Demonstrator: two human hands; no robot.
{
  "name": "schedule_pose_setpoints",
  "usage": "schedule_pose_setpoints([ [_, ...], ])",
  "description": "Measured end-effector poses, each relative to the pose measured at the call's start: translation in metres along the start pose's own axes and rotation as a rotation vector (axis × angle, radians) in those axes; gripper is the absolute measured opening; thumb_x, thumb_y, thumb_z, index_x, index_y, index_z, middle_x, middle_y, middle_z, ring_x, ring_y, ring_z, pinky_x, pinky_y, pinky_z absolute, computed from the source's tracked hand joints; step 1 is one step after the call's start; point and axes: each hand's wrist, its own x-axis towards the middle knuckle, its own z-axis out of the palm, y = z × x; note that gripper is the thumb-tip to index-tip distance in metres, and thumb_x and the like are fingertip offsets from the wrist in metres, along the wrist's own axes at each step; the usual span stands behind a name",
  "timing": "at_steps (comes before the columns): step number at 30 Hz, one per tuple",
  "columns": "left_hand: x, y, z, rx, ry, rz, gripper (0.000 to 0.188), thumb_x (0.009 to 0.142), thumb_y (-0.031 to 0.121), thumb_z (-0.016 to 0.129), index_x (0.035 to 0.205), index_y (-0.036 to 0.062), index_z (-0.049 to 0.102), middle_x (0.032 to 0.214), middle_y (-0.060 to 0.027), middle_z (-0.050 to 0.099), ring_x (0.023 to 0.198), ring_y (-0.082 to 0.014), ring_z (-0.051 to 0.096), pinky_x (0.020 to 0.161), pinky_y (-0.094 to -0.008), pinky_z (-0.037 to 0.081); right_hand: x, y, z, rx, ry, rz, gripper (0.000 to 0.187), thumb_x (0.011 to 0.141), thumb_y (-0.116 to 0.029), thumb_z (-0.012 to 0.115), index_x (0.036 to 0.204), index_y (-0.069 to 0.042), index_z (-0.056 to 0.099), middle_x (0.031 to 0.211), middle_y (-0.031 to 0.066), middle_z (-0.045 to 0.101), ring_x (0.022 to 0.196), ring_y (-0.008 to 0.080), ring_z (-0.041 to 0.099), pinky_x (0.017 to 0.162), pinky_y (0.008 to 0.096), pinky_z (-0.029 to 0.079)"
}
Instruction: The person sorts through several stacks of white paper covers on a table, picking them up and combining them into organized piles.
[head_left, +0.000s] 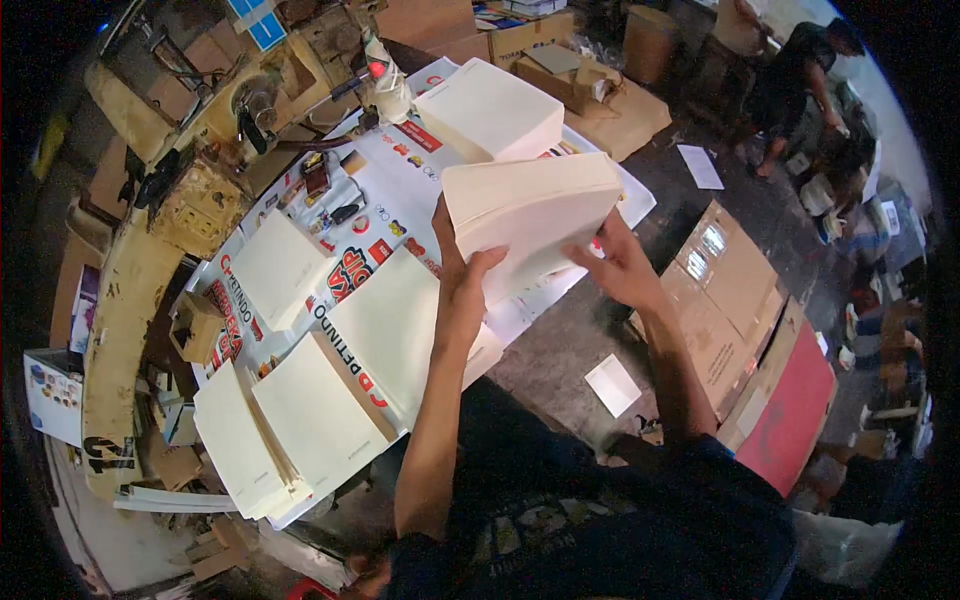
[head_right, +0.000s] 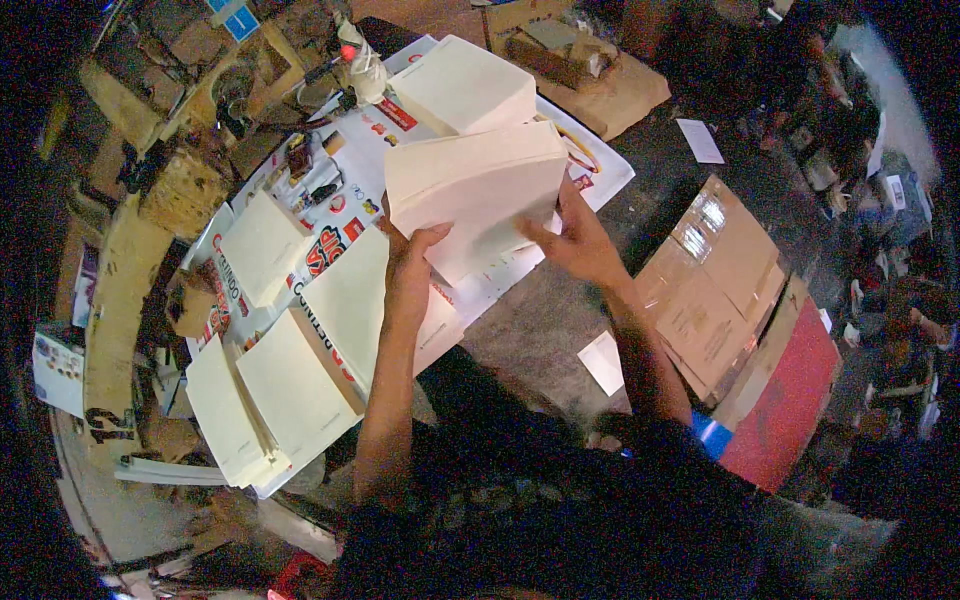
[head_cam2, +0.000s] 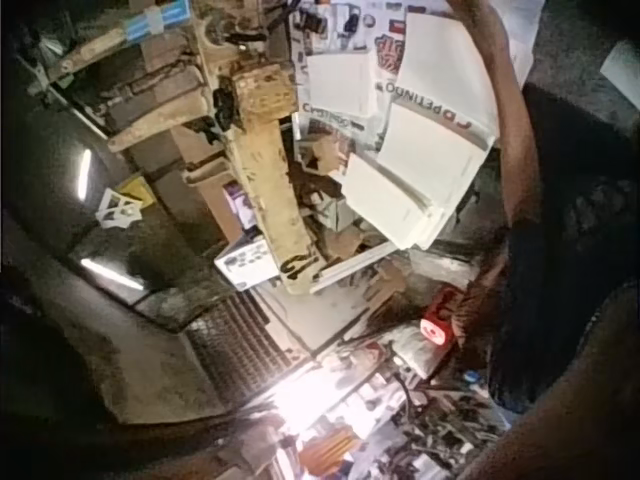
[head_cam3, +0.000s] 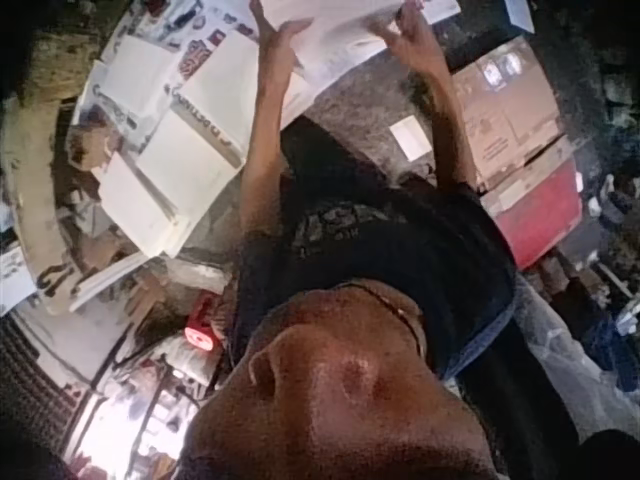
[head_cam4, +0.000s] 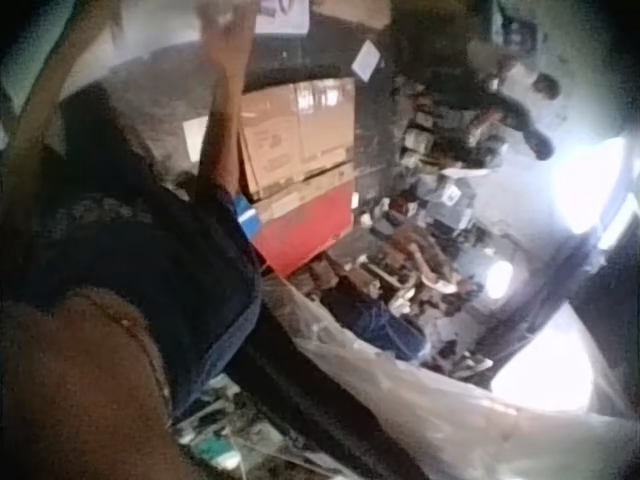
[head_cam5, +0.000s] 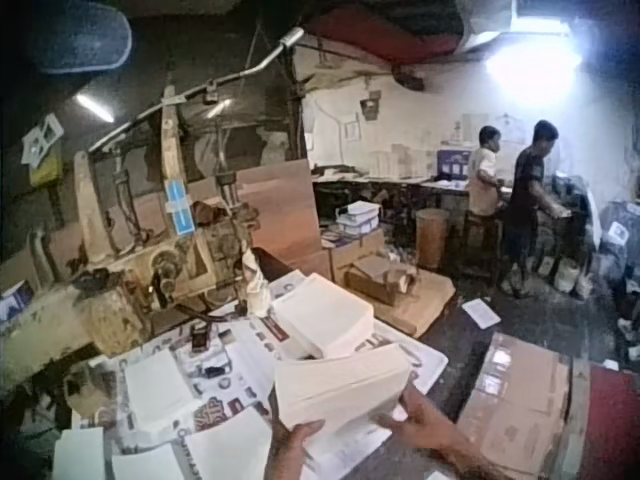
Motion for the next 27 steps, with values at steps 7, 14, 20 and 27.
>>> schedule_pose_setpoints([
  [7, 0.005, -0.017, -0.017, 0.139, -0.143, 0.174, 0.079, 0.083, 0.017, 0.071, 0.145, 0.0026, 0.025, 0.138, -0.018, 0.045, 0.127, -0.0277, 0.046, 0.106, -0.039, 0.036, 0.002, 0.007, -0.007, -0.098, -0.093, 0.035, 0.063, 0.079, -0.018, 0.08, 0.131, 0.001, 0.049, 0.127, 0.0158, 0.059, 0.119, 0.0234, 0.054, 0.104, 0.0376, 0.04],
  [14, 0.012, -0.004, -0.016, 0.327, 0.053, 0.397, 0.064, 0.077, 0.023, 0.08, 0.126, -0.0012, 0.047, 0.098, -0.0122, 0.07, 0.093, -0.0221, 0.066, 0.089, -0.0353, 0.048, -0.003, 0.002, -0.013, -0.168, -0.092, 0.066, 0.059, 0.077, -0.027, 0.082, 0.124, 0.001, 0.058, 0.107, 0.0132, 0.069, 0.096, 0.0203, 0.065, 0.088, 0.0334, 0.05],
  [20, 0.006, 0.041, -0.014, 0.273, 0.056, -0.001, 0.069, 0.074, 0.039, 0.082, 0.117, -0.0077, 0.054, 0.09, -0.0151, 0.069, 0.083, -0.0182, 0.066, 0.073, -0.0284, 0.052, -0.014, 0.007, -0.003, 0.146, 0.126, 0.292, 0.061, 0.086, -0.035, 0.072, 0.129, 0.003, 0.054, 0.111, 0.0149, 0.066, 0.097, 0.0192, 0.063, 0.087, 0.031, 0.049],
  [27, -0.069, 0.013, -0.055, 1.278, -0.097, -0.035, 0.072, 0.078, 0.034, 0.075, 0.13, -0.0055, 0.045, 0.124, -0.0225, 0.054, 0.117, -0.0385, 0.051, 0.099, -0.0508, 0.039, 0.005, 0.031, 0.014, -0.093, -0.017, 0.659, 0.08, 0.075, -0.046, 0.081, 0.128, 0.008, 0.054, 0.112, 0.0178, 0.065, 0.099, 0.0211, 0.064, 0.089, 0.0306, 0.049],
])
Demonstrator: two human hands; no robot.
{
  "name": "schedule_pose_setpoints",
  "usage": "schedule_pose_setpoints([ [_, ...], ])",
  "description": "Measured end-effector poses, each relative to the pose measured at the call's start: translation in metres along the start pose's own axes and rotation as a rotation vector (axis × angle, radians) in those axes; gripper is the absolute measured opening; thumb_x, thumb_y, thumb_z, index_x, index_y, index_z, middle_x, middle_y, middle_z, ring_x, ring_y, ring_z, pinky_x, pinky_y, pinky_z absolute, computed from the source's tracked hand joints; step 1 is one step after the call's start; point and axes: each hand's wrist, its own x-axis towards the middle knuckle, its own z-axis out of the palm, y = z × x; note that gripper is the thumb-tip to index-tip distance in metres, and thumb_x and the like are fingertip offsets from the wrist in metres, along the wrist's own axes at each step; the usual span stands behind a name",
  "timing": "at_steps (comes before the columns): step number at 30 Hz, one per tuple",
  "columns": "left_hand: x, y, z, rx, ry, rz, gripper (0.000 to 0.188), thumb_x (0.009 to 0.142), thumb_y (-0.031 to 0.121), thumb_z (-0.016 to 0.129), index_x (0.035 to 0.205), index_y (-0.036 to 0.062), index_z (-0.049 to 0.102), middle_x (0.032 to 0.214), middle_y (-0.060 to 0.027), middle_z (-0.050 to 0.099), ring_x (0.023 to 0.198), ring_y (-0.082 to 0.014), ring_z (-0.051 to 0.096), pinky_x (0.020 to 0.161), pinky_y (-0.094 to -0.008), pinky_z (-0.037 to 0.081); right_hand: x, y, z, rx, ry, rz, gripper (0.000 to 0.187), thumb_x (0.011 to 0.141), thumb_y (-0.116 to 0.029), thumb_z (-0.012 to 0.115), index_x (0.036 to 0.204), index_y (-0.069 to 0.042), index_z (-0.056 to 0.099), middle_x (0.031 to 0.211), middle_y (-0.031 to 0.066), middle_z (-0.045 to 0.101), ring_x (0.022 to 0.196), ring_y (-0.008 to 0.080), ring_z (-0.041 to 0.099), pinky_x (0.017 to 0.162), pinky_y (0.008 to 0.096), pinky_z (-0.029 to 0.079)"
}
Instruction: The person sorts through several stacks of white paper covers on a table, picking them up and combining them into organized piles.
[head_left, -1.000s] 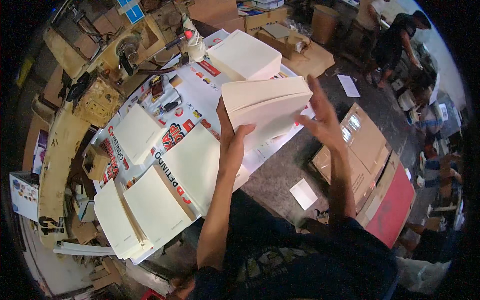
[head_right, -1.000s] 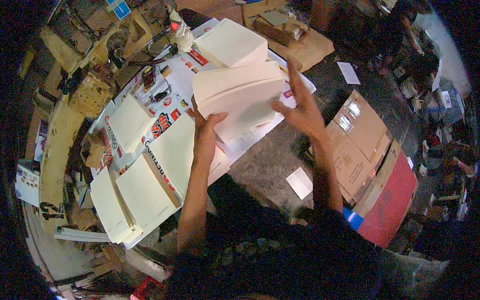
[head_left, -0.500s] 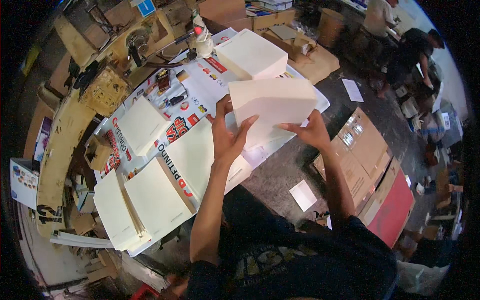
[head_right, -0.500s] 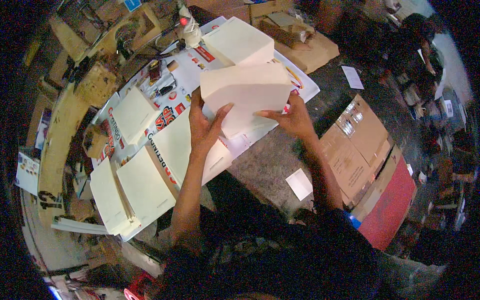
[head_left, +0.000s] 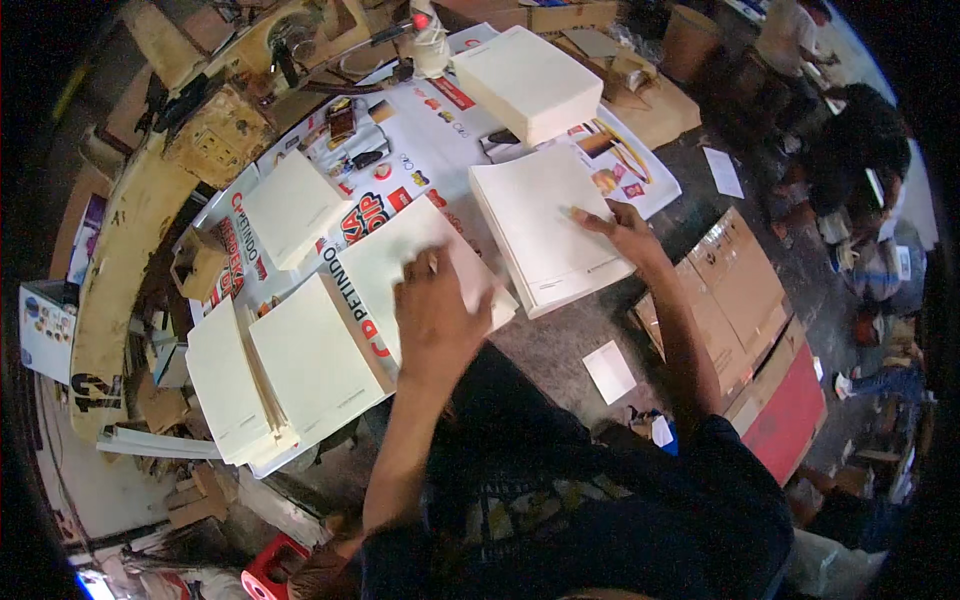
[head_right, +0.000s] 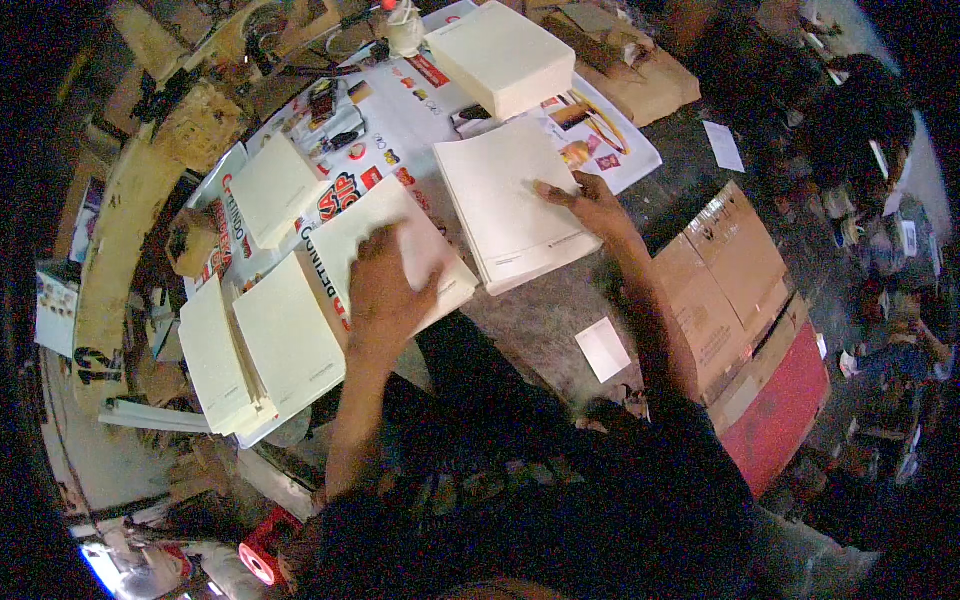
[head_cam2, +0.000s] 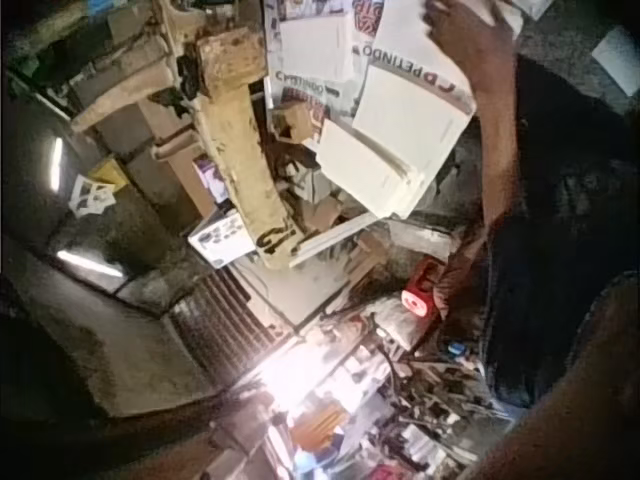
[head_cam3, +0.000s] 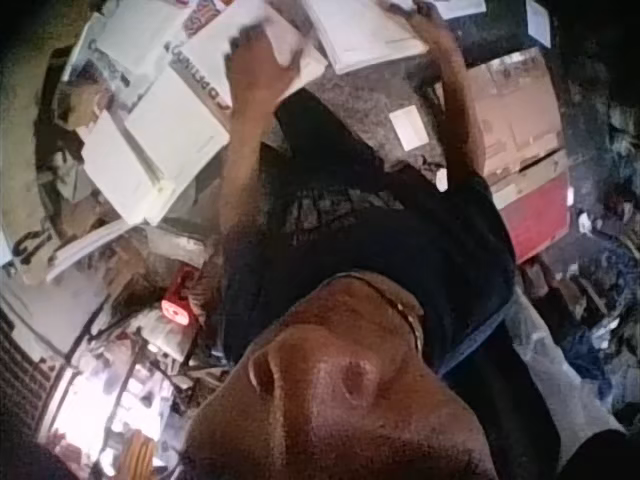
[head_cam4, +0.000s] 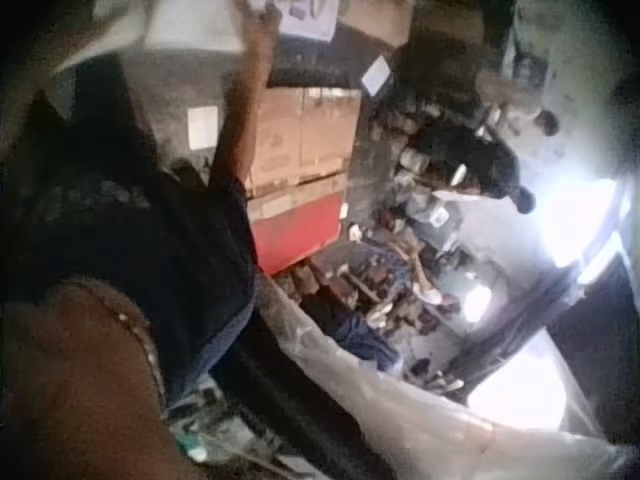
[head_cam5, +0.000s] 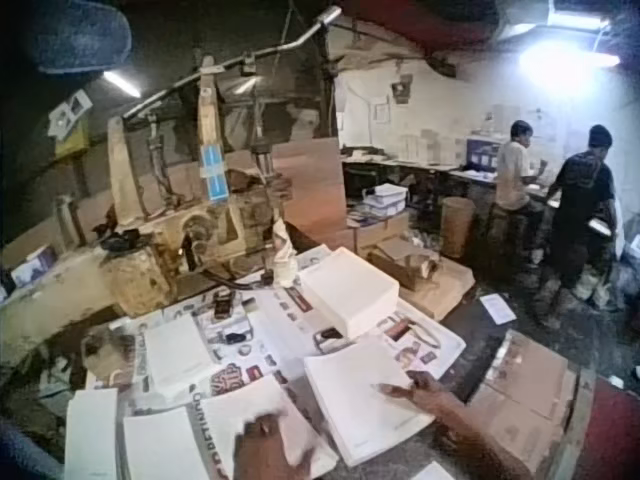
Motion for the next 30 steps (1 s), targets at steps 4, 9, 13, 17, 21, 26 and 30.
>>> schedule_pose_setpoints([
  [4, -0.044, 0.004, 0.022, 0.03, -0.03, 0.073, 0.083, 0.076, 0.044, 0.076, 0.138, 0.0007, 0.042, 0.143, -0.026, 0.04, 0.135, -0.0416, 0.036, 0.113, -0.0524, 0.025, 0.019, 0.014, -0.005, 0.056, -0.122, -0.017, 0.08, 0.075, -0.05, 0.08, 0.126, 0.008, 0.055, 0.109, 0.0173, 0.067, 0.09, 0.0201, 0.066, 0.081, 0.0329, 0.052],
  [9, -0.05, -0.027, 0.041, 0.047, 0.015, 0.181, 0.075, 0.079, 0.041, 0.074, 0.137, 0.0038, 0.045, 0.139, -0.0277, 0.045, 0.134, -0.04, 0.04, 0.117, -0.0544, 0.016, 0.029, 0.005, -0.009, -0.038, -0.15, -0.194, 0.078, 0.073, -0.052, 0.08, 0.119, 0.008, 0.06, 0.102, 0.0166, 0.069, 0.087, 0.0198, 0.068, 0.076, 0.035, 0.054],
  [13, -0.044, -0.035, 0.019, -0.215, -0.081, 0.165, 0.065, 0.078, 0.038, 0.076, 0.131, 0.0074, 0.054, 0.133, -0.0233, 0.054, 0.13, -0.0336, 0.048, 0.119, -0.0519, 0.014, 0.028, -0.003, -0.014, -0.567, 0.016, -0.334, 0.059, 0.073, -0.051, 0.08, 0.091, 0.005, 0.071, 0.07, 0.0099, 0.064, 0.064, 0.0132, 0.056, 0.059, 0.0316, 0.045],
  [17, -0.043, -0.053, 0.025, -0.352, 0.025, 0.183, 0.055, 0.077, 0.032, 0.077, 0.123, 0.0072, 0.059, 0.12, -0.0193, 0.063, 0.122, -0.0343, 0.055, 0.119, -0.0517, 0.014, 0.003, 0.006, -0.001, -0.432, 0.231, -0.49, 0.055, 0.07, -0.046, 0.083, 0.092, 0.003, 0.071, 0.062, 0.0082, 0.059, 0.057, 0.0152, 0.051, 0.054, 0.0336, 0.041],
  [21, -0.05, -0.051, 0.014, -0.517, 0.09, 0.027, 0.022, 0.082, 0.014, 0.074, 0.097, 0.0001, 0.066, 0.09, -0.0207, 0.068, 0.094, -0.0344, 0.066, 0.096, -0.0446, 0.045, -0.022, -0.019, 0.008, -0.57, 0.27, -0.366, 0.042, 0.073, -0.032, 0.083, 0.097, -0.002, 0.07, 0.074, 0.0154, 0.065, 0.064, 0.0171, 0.06, 0.06, 0.0324, 0.047],
  [26, -0.063, -0.04, -0.006, -0.726, 0.228, -0.294, 0.02, 0.089, 0.011, 0.07, 0.078, -0.0036, 0.062, 0.071, -0.0079, 0.064, 0.06, -0.0066, 0.057, 0.056, -0.0259, 0.049, -0.015, -0.004, 0.004, -0.629, 0.592, -0.82, 0.028, 0.077, -0.016, 0.081, 0.096, -0.002, 0.066, 0.078, 0.0126, 0.065, 0.066, 0.0136, 0.06, 0.06, 0.0291, 0.047],
  [30, -0.072, -0.055, -0.001, -0.836, 0.265, -0.328, 0.015, 0.088, 0.009, 0.07, 0.091, -0.0046, 0.066, 0.078, -0.0093, 0.07, 0.076, -0.0147, 0.069, 0.063, -0.0278, 0.058, -0.012, -0.016, -0.011, -0.25, 0.093, -0.51, 0.033, 0.086, -0.013, 0.073, 0.116, -0.002, 0.063, 0.094, 0.012, 0.069, 0.081, 0.0135, 0.065, 0.071, 0.0288, 0.051],
])
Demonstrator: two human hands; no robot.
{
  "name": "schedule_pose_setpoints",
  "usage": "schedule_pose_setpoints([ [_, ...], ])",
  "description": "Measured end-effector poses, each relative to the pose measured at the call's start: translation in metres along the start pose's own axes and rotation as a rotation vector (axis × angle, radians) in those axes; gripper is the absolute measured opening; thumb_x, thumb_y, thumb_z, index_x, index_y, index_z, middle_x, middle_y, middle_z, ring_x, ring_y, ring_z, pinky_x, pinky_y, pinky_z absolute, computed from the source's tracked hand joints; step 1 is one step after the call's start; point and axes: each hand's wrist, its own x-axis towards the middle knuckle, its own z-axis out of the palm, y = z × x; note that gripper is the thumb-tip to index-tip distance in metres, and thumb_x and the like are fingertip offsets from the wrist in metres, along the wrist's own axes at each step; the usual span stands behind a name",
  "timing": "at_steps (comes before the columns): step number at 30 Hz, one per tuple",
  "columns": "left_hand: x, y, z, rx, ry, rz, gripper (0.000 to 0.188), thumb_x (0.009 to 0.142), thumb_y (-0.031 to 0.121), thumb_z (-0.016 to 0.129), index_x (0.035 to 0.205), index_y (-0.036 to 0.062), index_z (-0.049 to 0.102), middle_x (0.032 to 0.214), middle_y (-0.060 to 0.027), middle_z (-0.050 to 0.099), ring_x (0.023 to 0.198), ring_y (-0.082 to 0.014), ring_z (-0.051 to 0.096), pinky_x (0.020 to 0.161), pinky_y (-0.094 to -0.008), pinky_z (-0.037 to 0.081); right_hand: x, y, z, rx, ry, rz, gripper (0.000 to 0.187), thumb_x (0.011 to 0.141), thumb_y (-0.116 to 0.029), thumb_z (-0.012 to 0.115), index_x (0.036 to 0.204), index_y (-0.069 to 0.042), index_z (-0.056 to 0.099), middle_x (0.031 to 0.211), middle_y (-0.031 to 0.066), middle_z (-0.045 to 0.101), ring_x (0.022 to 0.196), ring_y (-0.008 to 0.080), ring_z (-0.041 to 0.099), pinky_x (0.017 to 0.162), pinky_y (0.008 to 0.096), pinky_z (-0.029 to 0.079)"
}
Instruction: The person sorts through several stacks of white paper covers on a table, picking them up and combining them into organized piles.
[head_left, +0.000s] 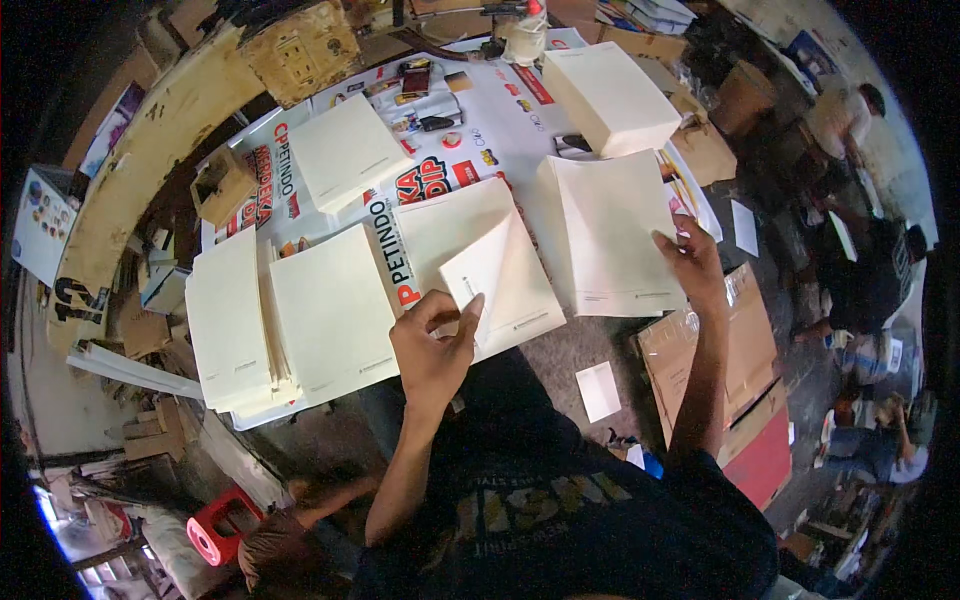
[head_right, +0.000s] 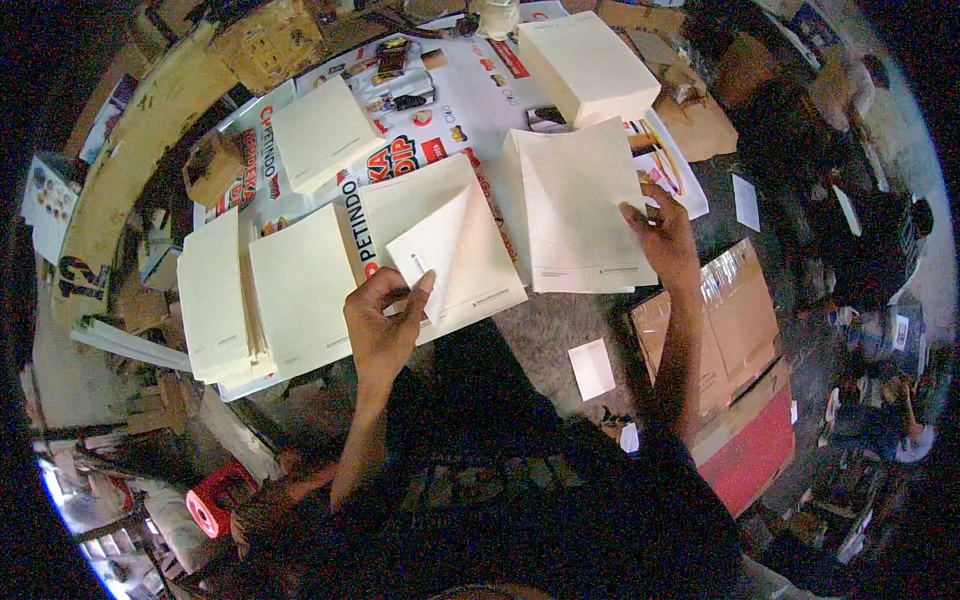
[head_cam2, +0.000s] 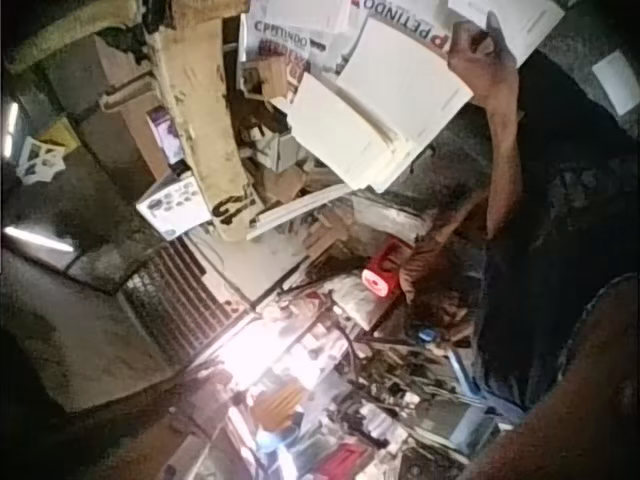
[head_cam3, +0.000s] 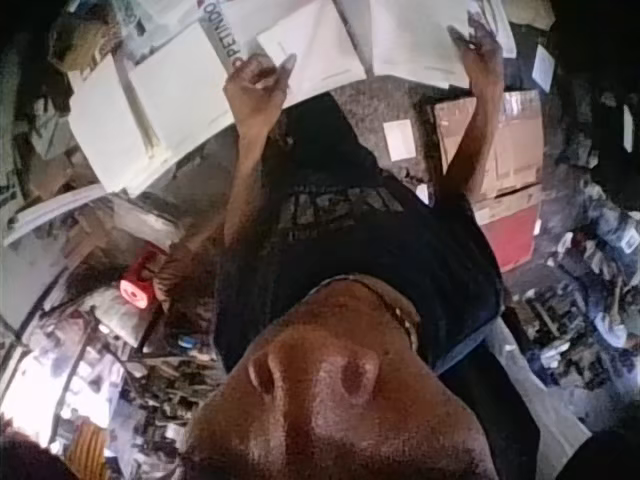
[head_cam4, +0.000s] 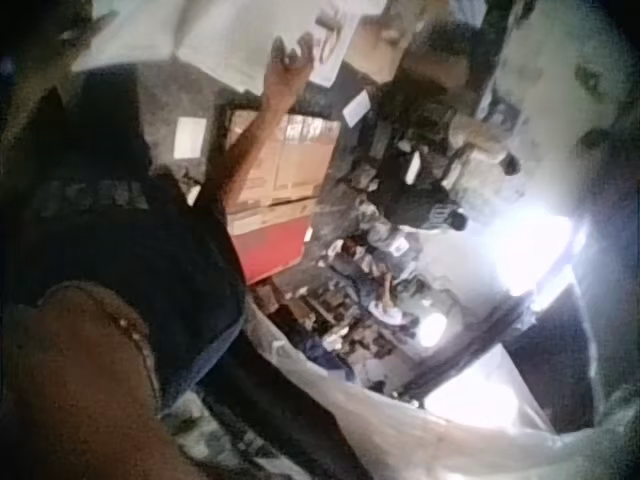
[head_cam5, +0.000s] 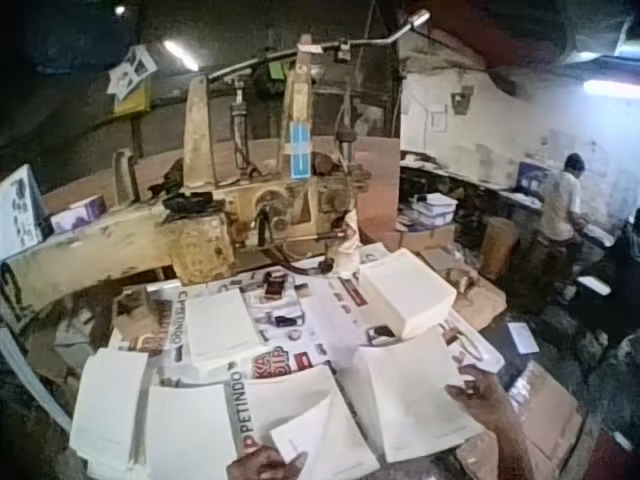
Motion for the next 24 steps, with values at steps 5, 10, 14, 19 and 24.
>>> schedule_pose_setpoints([
  [5, -0.018, -0.002, -0.018, -0.396, 0.153, -0.095, 0.032, 0.088, 0.003, 0.067, 0.117, -0.0053, 0.055, 0.096, -0.0116, 0.067, 0.085, -0.0188, 0.068, 0.064, -0.0279, 0.06, -0.006, -0.014, 0.011, 0.287, -0.147, 0.184, 0.045, 0.089, -0.015, 0.069, 0.13, -0.001, 0.056, 0.104, 0.0085, 0.069, 0.085, 0.0122, 0.063, 0.074, 0.0265, 0.049],
  [10, -0.025, -0.003, -0.093, 0.156, -0.249, 0.337, 0.066, 0.071, 0.022, 0.086, 0.125, 0.0024, 0.054, 0.135, -0.0237, 0.052, 0.131, -0.0353, 0.047, 0.103, -0.0452, 0.045, -0.014, -0.079, 0.054, 0.118, -0.277, 0.041, 0.042, 0.091, -0.014, 0.067, 0.127, 0.002, 0.054, 0.101, 0.0071, 0.068, 0.085, 0.0108, 0.061, 0.072, 0.027, 0.049],
  [14, -0.031, -0.016, -0.105, 0.806, -0.238, 0.173, 0.081, 0.065, 0.034, 0.086, 0.131, 0.0058, 0.048, 0.143, -0.0257, 0.042, 0.138, -0.0409, 0.034, 0.119, -0.0517, 0.013, -0.018, -0.092, 0.097, 0.29, -0.41, -0.032, 0.038, 0.094, -0.013, 0.06, 0.127, 0.005, 0.053, 0.119, 0.0152, 0.063, 0.103, 0.0169, 0.06, 0.088, 0.0313, 0.047],
  [19, -0.018, -0.036, -0.135, 0.568, -0.243, 0.195, 0.045, 0.075, 0.019, 0.078, 0.113, 0.0028, 0.06, 0.12, -0.0162, 0.062, 0.115, -0.0371, 0.056, 0.113, -0.051, 0.029, -0.017, -0.098, 0.116, 0.458, -0.294, 0.54, 0.049, 0.093, -0.028, 0.062, 0.13, 0.004, 0.053, 0.121, 0.018, 0.063, 0.11, 0.0259, 0.06, 0.097, 0.0341, 0.044],
  [24, -0.052, -0.062, -0.147, 0.205, 0.261, 0.047, 0.01, 0.086, 0.009, 0.07, 0.087, 0.0001, 0.065, 0.088, -0.0056, 0.067, 0.072, -0.012, 0.064, 0.068, -0.0283, 0.053, -0.023, -0.082, 0.136, 0.126, -0.53, 0.001, 0.044, 0.095, -0.03, 0.06, 0.129, -0.001, 0.057, 0.122, 0.0149, 0.064, 0.112, 0.0235, 0.059, 0.098, 0.0341, 0.043],
])
